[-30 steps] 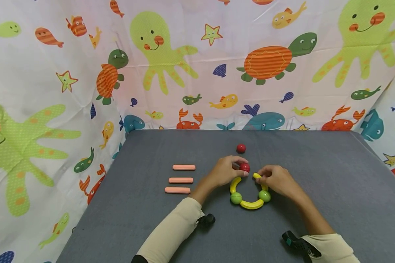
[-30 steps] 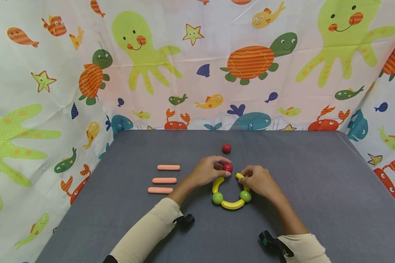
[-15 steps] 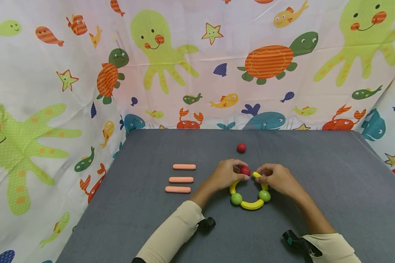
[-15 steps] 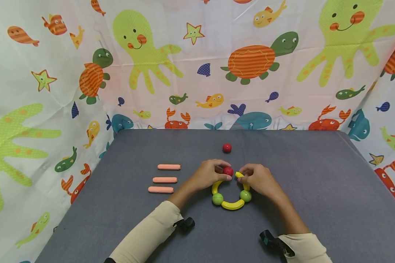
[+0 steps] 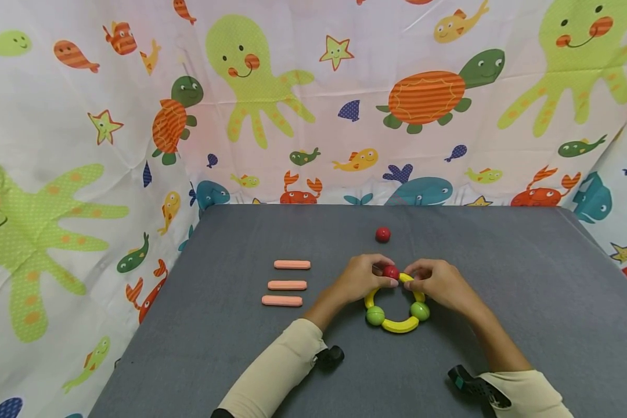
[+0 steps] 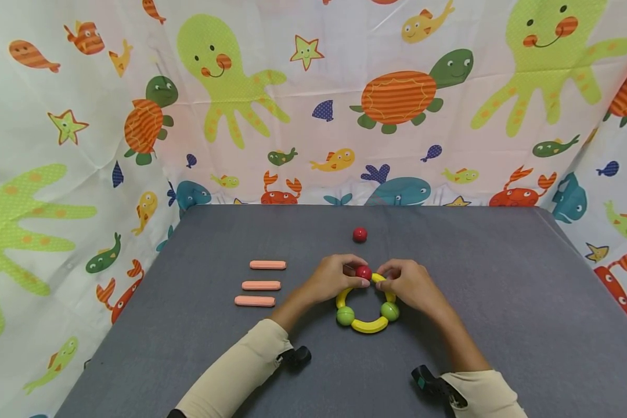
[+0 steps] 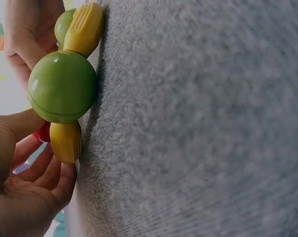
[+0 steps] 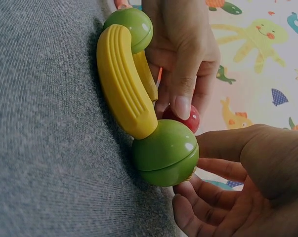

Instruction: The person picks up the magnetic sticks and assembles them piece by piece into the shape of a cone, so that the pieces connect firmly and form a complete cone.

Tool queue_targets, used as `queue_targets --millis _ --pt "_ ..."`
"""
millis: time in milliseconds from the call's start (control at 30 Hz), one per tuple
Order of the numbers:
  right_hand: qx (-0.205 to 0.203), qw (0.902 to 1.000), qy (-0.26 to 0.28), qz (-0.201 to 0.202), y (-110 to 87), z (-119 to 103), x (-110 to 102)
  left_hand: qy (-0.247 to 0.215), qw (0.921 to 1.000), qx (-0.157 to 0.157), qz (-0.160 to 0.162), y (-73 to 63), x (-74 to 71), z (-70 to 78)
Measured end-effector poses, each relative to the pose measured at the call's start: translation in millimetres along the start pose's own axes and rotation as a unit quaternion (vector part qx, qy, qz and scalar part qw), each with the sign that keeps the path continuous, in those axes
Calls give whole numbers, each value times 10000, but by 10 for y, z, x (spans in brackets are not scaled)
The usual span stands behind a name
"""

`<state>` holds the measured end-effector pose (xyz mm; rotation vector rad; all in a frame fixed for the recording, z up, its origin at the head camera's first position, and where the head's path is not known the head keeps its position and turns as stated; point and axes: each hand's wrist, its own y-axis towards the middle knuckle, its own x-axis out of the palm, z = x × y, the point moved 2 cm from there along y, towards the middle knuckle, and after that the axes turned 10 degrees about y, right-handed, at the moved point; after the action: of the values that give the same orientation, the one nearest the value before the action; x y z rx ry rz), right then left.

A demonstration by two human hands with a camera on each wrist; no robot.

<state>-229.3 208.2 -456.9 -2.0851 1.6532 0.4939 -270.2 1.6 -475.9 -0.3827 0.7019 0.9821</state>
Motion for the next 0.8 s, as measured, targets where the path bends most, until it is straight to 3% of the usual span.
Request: queue_targets --millis 200,633,800 --pt "47 10000 -21 -5 -5 1 14 12 10000 4 0 -12 9 -2" --pt "-22 10000 -89 15 0 3 20 -540 9985 -35 67 -107 -8 -82" --pt "25 9999 -102 -5 -1 1 17 -541 9984 -130 78 -155 -51 -108"
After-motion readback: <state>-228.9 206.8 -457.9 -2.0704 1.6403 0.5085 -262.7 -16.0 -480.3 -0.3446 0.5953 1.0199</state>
